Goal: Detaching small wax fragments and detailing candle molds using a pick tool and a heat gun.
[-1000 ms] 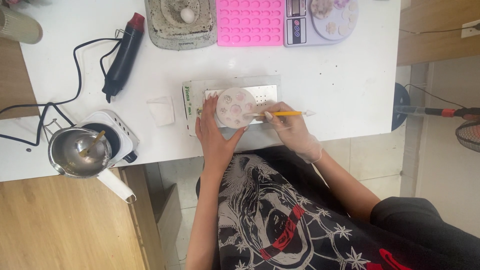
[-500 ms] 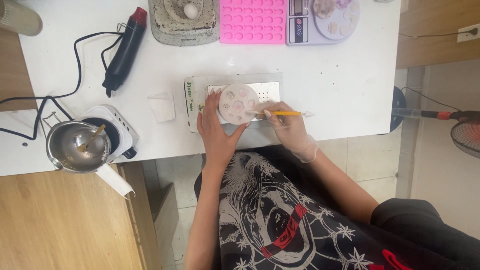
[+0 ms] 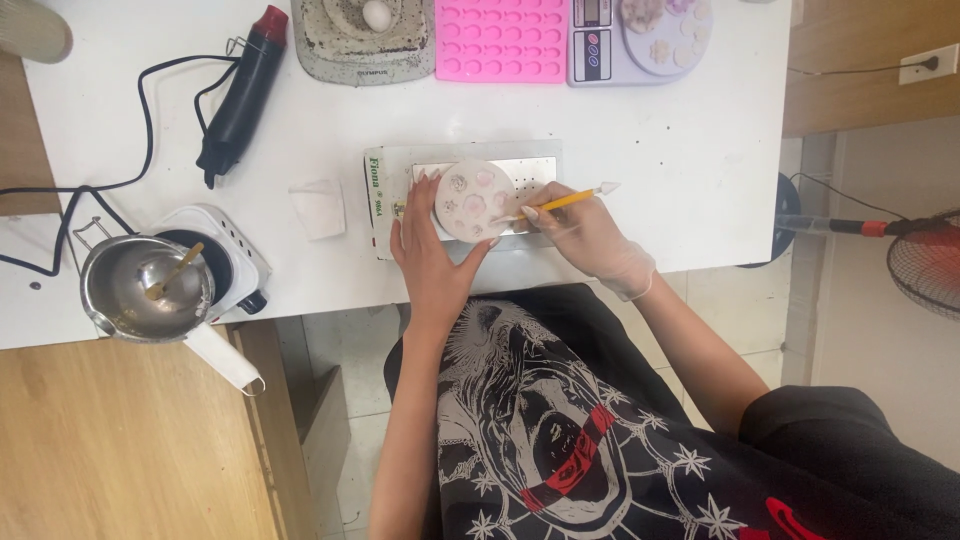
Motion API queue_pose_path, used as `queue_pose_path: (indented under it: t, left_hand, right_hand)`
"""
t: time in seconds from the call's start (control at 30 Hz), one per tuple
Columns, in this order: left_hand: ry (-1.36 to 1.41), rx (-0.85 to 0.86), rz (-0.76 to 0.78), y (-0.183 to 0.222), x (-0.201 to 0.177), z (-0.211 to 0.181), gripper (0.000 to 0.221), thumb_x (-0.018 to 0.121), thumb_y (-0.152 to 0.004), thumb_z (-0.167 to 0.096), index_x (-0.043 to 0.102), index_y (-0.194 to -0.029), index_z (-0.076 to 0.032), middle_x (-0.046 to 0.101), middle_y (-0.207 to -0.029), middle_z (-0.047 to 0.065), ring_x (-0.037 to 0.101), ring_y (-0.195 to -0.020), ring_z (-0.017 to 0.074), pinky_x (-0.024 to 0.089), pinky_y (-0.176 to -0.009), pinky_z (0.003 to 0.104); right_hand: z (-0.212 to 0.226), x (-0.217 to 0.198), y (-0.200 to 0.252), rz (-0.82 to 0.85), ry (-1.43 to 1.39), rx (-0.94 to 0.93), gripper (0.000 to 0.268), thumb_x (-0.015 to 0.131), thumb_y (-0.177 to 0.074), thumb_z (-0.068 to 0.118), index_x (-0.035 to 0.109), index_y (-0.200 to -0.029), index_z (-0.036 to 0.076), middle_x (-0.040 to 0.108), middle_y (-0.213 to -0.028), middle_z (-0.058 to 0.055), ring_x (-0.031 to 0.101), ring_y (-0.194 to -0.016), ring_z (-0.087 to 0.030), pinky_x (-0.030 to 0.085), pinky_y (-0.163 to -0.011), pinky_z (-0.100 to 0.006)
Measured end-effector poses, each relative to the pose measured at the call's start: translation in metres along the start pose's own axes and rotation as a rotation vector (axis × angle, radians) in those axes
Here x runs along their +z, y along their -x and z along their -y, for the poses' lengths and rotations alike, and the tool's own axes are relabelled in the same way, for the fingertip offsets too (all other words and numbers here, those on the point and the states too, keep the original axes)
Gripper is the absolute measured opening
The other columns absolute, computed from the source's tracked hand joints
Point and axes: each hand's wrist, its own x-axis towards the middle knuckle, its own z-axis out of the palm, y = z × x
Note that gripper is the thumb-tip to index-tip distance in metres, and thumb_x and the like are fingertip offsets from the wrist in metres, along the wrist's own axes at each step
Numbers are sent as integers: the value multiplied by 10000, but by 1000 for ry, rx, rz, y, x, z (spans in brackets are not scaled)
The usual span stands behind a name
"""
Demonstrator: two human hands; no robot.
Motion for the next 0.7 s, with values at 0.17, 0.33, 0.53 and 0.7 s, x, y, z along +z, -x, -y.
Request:
queue_pose_path:
  t: [0.17, 0.33, 0.53, 0.7]
  left_hand:
    - [13, -5, 5, 0, 0, 1, 1025, 857, -819, -401, 262, -1590, -84, 352, -1642, 121, 293, -1546, 334, 151, -1225, 590]
    - [54, 23, -4, 0, 1, 4, 1025, 848, -816, -388, 256, -1595, -81, 366, -1646, 118, 306, -1554, 326, 191, -1231, 577]
    - [46, -1, -1, 0, -6, -5, 1048, 860, -780, -392, 259, -1578, -77, 374, -1626, 130, 294, -1539, 329, 149, -1215, 584]
    - [-31, 30, -93, 30, -38, -7, 885, 796, -895, -347, 306, -1555, -20, 391, -1588, 156, 299, -1531, 346, 139, -1223, 598]
  right_hand:
    - [10, -1, -8, 21, -211, 179, 275, 543, -1068, 230, 655, -1155, -6, 733, -1002, -52, 706, -933, -121, 573, -864, -272]
    - [22, -7, -11, -48, -437, 415, 322, 533, -1035, 263, 649, -1215, 22, 722, -1022, -37, 696, -905, -113, 577, -870, -268]
    - [36, -13, -5, 42, -716, 240, 417, 494, -1094, 300, 667, -1193, -67, 722, -1038, -69, 567, -812, -95, 528, -825, -267]
    - [53, 6, -17, 60, -979, 219, 331, 513, -1098, 231, 614, -1195, -69, 665, -929, -62, 627, -846, -137, 554, -809, -300]
